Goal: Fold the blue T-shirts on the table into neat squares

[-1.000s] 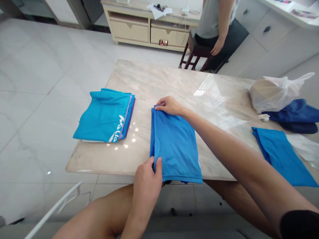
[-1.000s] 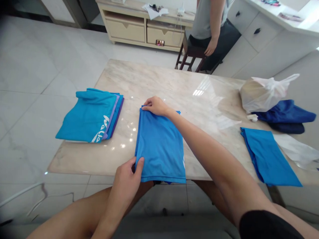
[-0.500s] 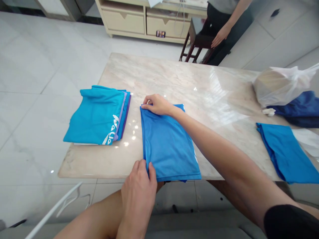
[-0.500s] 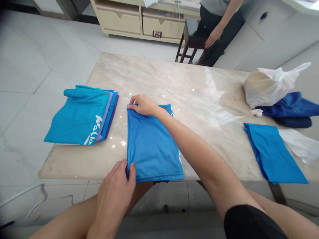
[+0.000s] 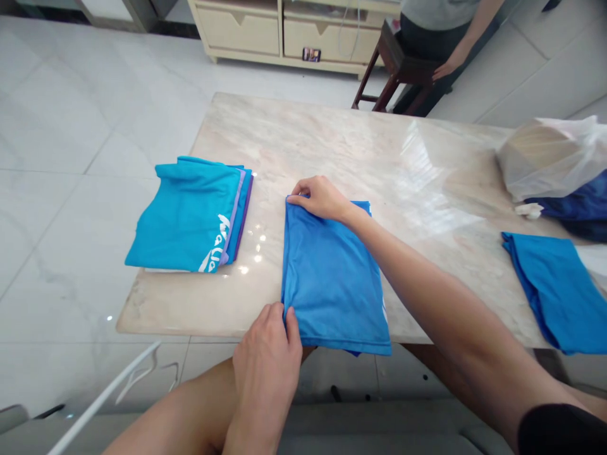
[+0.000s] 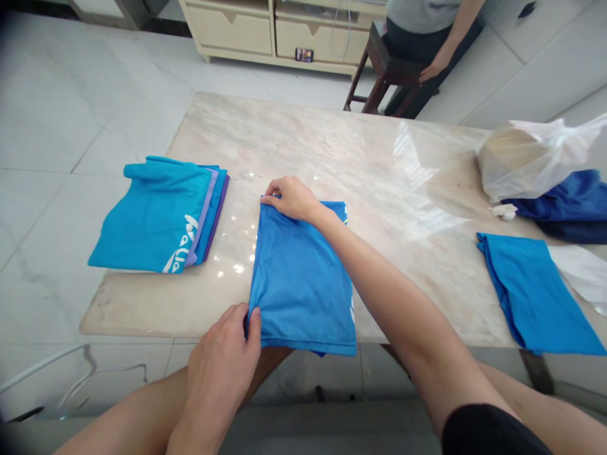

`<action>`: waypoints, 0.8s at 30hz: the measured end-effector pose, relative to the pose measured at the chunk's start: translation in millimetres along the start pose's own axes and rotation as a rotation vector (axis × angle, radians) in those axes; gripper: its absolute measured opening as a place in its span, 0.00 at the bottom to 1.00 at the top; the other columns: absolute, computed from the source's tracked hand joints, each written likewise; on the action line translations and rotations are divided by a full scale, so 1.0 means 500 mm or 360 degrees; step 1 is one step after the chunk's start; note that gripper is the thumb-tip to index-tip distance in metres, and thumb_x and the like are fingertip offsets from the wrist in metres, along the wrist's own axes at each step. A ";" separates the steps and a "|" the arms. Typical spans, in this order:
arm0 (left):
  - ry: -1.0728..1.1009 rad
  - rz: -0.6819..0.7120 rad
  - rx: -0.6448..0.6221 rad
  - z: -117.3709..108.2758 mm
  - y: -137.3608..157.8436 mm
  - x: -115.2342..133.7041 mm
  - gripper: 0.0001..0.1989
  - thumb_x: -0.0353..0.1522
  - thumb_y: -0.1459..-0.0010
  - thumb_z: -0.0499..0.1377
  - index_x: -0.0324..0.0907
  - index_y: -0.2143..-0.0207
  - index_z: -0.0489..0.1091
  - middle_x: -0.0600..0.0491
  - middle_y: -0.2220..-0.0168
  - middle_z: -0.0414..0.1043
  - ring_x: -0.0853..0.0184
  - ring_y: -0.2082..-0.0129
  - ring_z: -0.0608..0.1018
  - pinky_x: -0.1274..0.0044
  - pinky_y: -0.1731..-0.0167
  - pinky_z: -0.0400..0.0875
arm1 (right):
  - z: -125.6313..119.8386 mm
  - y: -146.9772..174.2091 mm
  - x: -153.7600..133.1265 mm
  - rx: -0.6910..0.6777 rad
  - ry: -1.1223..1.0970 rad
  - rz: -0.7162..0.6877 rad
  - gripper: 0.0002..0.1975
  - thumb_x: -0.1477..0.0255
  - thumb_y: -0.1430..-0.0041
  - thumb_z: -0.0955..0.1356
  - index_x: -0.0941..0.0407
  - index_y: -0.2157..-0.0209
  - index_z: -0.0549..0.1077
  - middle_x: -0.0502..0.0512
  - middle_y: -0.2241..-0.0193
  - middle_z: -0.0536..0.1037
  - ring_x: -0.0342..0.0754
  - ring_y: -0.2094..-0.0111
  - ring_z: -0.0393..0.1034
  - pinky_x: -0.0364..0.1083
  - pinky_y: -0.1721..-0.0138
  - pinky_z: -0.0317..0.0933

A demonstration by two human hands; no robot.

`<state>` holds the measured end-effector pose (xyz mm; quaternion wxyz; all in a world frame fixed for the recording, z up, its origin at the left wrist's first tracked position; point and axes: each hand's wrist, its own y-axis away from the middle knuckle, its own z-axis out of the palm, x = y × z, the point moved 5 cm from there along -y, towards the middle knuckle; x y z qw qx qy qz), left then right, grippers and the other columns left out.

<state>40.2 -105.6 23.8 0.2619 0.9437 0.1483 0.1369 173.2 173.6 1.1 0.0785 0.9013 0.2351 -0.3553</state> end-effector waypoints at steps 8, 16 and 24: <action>-0.0173 -0.0060 -0.0033 -0.005 -0.002 -0.011 0.19 0.37 0.21 0.49 0.46 0.60 0.78 0.43 0.59 0.84 0.54 0.62 0.83 0.71 0.69 0.57 | 0.026 -0.035 -0.006 -0.0039 -0.0005 -0.0050 0.14 0.60 0.28 0.74 0.56 0.56 0.86 0.57 0.59 0.87 0.53 0.56 0.79 0.48 0.50 0.68; -0.0254 -0.0061 -0.0010 -0.008 0.005 -0.024 0.23 0.42 0.21 0.47 0.48 0.58 0.81 0.43 0.60 0.85 0.53 0.65 0.83 0.71 0.70 0.60 | -0.165 0.023 0.102 -0.0005 0.0270 0.0035 0.13 0.61 0.28 0.74 0.57 0.56 0.86 0.58 0.59 0.85 0.55 0.54 0.78 0.52 0.45 0.66; -0.0451 -0.0085 -0.0071 -0.021 0.012 -0.047 0.23 0.41 0.20 0.47 0.47 0.59 0.80 0.43 0.62 0.85 0.49 0.63 0.85 0.69 0.69 0.62 | -0.192 0.124 0.205 -0.0151 0.0385 0.0198 0.08 0.66 0.33 0.77 0.57 0.62 0.83 0.61 0.58 0.82 0.54 0.59 0.75 0.50 0.52 0.67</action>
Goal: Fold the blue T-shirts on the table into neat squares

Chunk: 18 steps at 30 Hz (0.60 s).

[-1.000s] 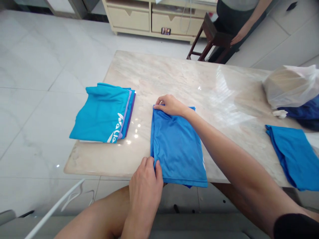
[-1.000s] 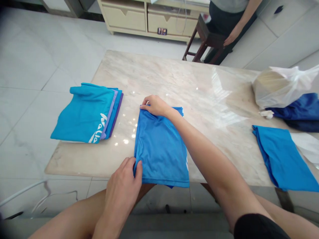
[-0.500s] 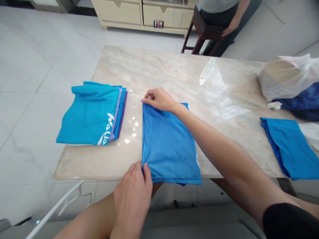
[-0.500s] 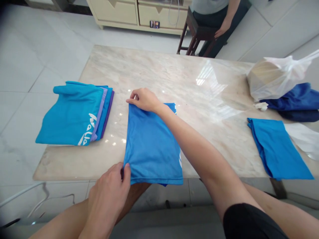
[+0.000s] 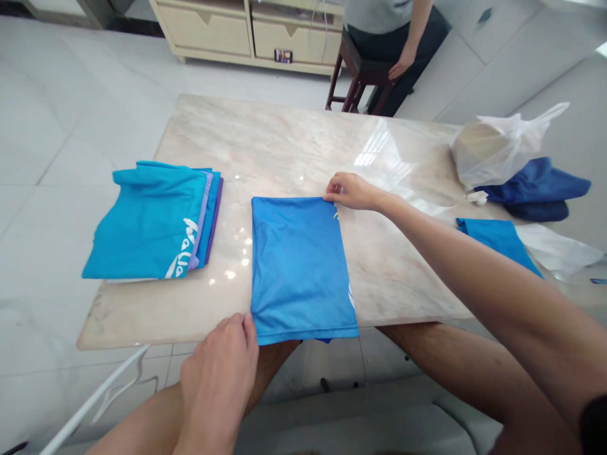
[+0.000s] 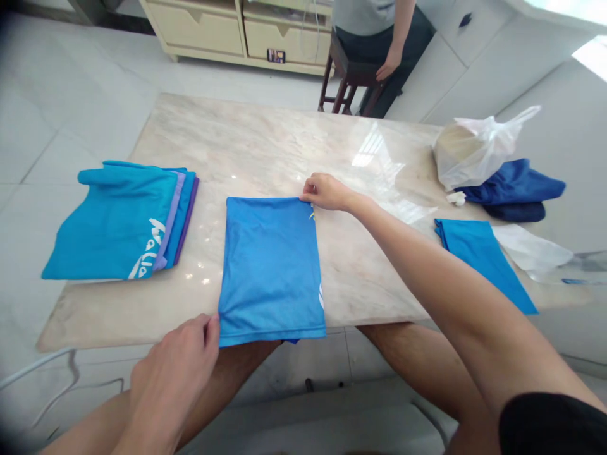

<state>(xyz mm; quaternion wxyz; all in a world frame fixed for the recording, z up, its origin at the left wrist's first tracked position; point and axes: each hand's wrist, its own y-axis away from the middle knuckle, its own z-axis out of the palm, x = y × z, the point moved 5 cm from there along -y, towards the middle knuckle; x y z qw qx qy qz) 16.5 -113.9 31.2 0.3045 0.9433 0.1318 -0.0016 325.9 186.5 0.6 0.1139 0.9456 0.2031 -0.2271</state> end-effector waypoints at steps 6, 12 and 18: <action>0.0280 0.0167 0.0754 -0.083 -0.025 0.066 0.24 0.37 0.20 0.43 0.38 0.44 0.78 0.37 0.46 0.83 0.48 0.47 0.84 0.64 0.52 0.77 | 0.021 0.051 -0.052 0.0577 0.0123 0.0117 0.16 0.73 0.25 0.63 0.58 0.46 0.80 0.67 0.49 0.81 0.61 0.45 0.73 0.55 0.38 0.65; 0.0448 0.0964 0.0926 -0.129 -0.174 0.262 0.31 0.33 0.21 0.41 0.33 0.22 0.59 0.39 0.20 0.57 0.55 0.19 0.59 0.56 0.19 0.45 | 0.113 0.127 -0.180 0.0459 0.0184 -0.0007 0.28 0.74 0.23 0.56 0.61 0.31 0.75 0.69 0.30 0.75 0.60 0.28 0.65 0.58 0.27 0.58; 0.0381 0.0717 0.0883 -0.086 -0.268 0.193 0.35 0.38 0.21 0.40 0.33 0.19 0.52 0.41 0.16 0.45 0.52 0.16 0.49 0.53 0.19 0.40 | 0.191 0.162 -0.172 0.0293 0.0232 -0.0022 0.35 0.59 0.20 0.58 0.58 0.19 0.58 0.63 0.18 0.52 0.62 0.17 0.41 0.66 0.19 0.38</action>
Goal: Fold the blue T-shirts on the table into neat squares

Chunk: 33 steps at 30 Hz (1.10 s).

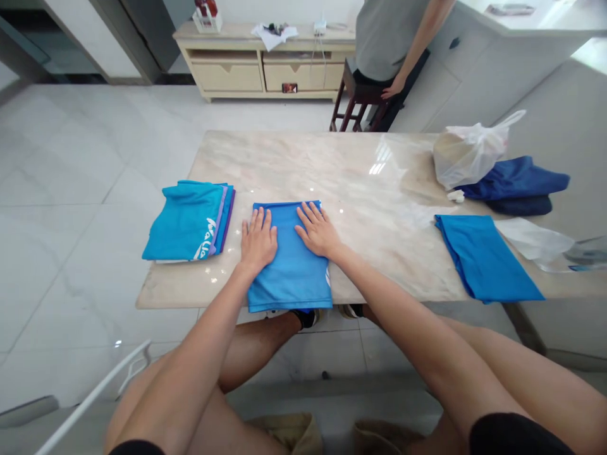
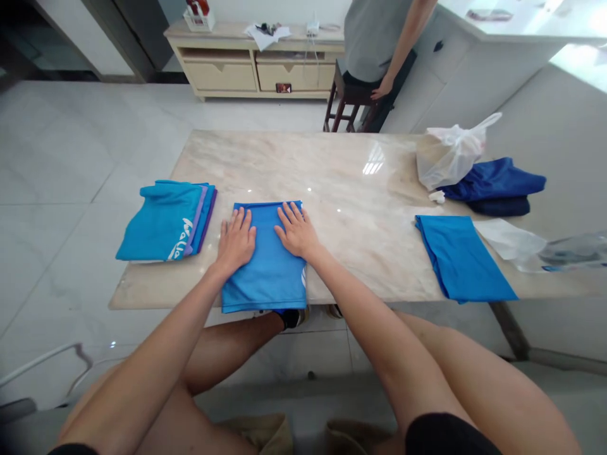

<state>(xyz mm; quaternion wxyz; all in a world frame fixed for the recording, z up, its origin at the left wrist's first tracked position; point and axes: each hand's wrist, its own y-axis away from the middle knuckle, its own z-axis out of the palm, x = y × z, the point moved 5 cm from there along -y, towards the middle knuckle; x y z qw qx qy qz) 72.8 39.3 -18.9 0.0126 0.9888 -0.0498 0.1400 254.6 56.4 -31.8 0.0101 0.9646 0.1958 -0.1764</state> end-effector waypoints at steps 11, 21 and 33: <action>-0.0025 0.0405 0.0013 -0.110 0.102 -0.013 0.18 0.32 0.26 0.55 0.36 0.39 0.73 0.34 0.36 0.74 0.46 0.34 0.75 0.57 0.34 0.69 | -0.127 0.067 -0.020 -0.0263 0.0303 -0.0140 0.19 0.72 0.23 0.64 0.62 0.39 0.78 0.77 0.36 0.76 0.68 0.36 0.70 0.62 0.35 0.65; -0.0090 0.0978 -0.0225 -0.080 0.336 -0.006 0.11 0.32 0.32 0.70 0.43 0.50 0.74 0.46 0.52 0.79 0.53 0.50 0.78 0.65 0.51 0.71 | -0.066 0.341 -0.202 -0.0216 0.0463 -0.0683 0.12 0.65 0.25 0.74 0.57 0.49 0.78 0.63 0.50 0.78 0.60 0.49 0.69 0.55 0.50 0.62; 0.0091 0.1007 -0.0278 -0.056 0.303 -0.039 0.02 0.29 0.28 0.65 0.43 0.56 0.76 0.49 0.57 0.79 0.56 0.53 0.80 0.68 0.54 0.70 | -0.028 0.381 -0.214 0.0284 0.0504 -0.0852 0.07 0.75 0.23 0.70 0.56 0.60 0.78 0.58 0.60 0.78 0.55 0.56 0.66 0.54 0.52 0.59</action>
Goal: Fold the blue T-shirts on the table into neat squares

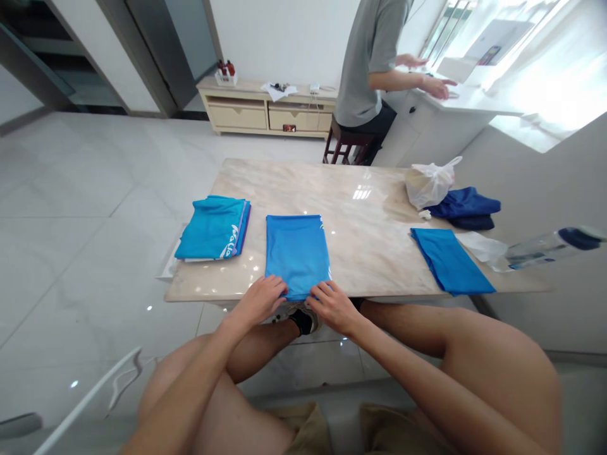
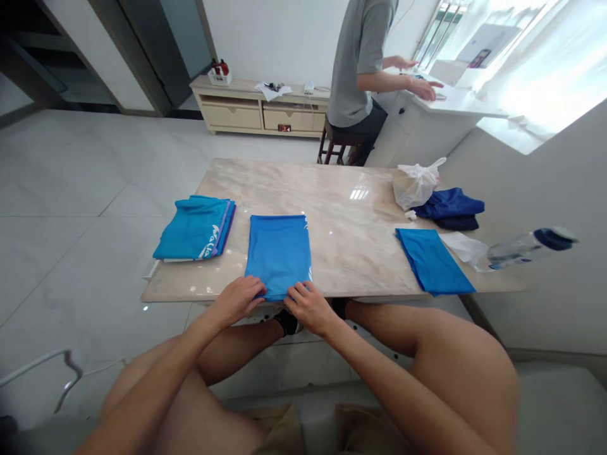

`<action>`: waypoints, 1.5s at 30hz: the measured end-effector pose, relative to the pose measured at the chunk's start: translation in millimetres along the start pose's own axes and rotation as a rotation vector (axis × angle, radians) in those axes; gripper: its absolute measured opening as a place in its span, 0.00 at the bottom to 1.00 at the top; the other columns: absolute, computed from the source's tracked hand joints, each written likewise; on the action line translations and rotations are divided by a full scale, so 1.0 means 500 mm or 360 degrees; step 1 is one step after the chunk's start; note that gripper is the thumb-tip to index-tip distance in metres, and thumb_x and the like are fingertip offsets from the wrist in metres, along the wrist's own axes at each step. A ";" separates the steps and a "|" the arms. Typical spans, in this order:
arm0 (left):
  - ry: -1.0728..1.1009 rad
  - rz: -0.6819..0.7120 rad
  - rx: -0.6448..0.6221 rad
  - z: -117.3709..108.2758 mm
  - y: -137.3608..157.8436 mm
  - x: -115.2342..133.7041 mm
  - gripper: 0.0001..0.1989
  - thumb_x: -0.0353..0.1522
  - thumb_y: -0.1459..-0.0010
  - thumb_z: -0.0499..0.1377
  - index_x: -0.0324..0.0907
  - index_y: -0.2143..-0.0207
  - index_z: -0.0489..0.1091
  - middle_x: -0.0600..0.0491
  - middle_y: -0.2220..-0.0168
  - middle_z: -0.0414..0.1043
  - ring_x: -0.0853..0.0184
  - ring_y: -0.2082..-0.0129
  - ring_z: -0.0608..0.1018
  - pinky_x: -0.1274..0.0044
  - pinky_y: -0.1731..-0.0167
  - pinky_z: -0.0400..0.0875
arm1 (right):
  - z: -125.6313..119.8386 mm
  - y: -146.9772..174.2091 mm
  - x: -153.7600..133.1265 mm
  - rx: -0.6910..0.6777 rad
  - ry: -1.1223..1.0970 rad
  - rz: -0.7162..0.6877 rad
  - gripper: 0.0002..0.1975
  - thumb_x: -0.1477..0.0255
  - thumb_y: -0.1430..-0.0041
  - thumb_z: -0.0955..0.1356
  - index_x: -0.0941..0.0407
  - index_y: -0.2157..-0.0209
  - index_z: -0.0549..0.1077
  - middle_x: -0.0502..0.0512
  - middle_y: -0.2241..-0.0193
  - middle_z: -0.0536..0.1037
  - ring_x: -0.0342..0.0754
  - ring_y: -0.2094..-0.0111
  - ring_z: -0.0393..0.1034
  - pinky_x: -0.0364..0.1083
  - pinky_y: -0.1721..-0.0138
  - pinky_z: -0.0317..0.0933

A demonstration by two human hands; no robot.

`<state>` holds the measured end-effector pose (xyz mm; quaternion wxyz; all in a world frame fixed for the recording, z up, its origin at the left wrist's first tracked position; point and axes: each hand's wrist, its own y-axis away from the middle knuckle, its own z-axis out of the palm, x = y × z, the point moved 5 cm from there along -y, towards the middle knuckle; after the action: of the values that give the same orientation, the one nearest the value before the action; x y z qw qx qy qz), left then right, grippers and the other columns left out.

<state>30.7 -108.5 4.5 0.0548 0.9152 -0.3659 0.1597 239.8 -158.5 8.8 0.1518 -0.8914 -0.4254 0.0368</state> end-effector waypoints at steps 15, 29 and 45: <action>0.0183 -0.0077 0.0081 -0.023 0.009 -0.003 0.04 0.27 0.28 0.64 0.44 0.59 0.75 0.52 0.60 0.80 0.60 0.58 0.80 0.70 0.57 0.69 | -0.010 -0.021 0.007 0.0108 0.0103 0.0188 0.09 0.75 0.25 0.72 0.54 0.64 0.77 0.56 0.63 0.78 0.54 0.58 0.66 0.53 0.54 0.57; 0.0192 -0.0065 0.0070 -0.030 0.008 -0.003 0.04 0.27 0.26 0.61 0.43 0.57 0.75 0.51 0.59 0.80 0.59 0.57 0.80 0.69 0.56 0.72 | 0.005 -0.045 0.005 0.0019 0.0093 0.0388 0.06 0.70 0.28 0.75 0.54 0.52 0.78 0.58 0.55 0.81 0.58 0.52 0.69 0.56 0.49 0.59; 0.0124 -0.0060 0.0013 -0.030 0.009 -0.005 0.03 0.28 0.26 0.62 0.44 0.56 0.75 0.51 0.57 0.81 0.59 0.56 0.81 0.70 0.55 0.70 | 0.005 -0.036 0.014 0.0017 0.0097 0.0364 0.09 0.67 0.27 0.75 0.54 0.50 0.78 0.60 0.53 0.82 0.59 0.51 0.69 0.57 0.47 0.60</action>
<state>22.1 -106.8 17.9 0.0683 0.9153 -0.3454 0.1956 230.3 -141.9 12.1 0.1643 -0.9340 -0.3159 0.0290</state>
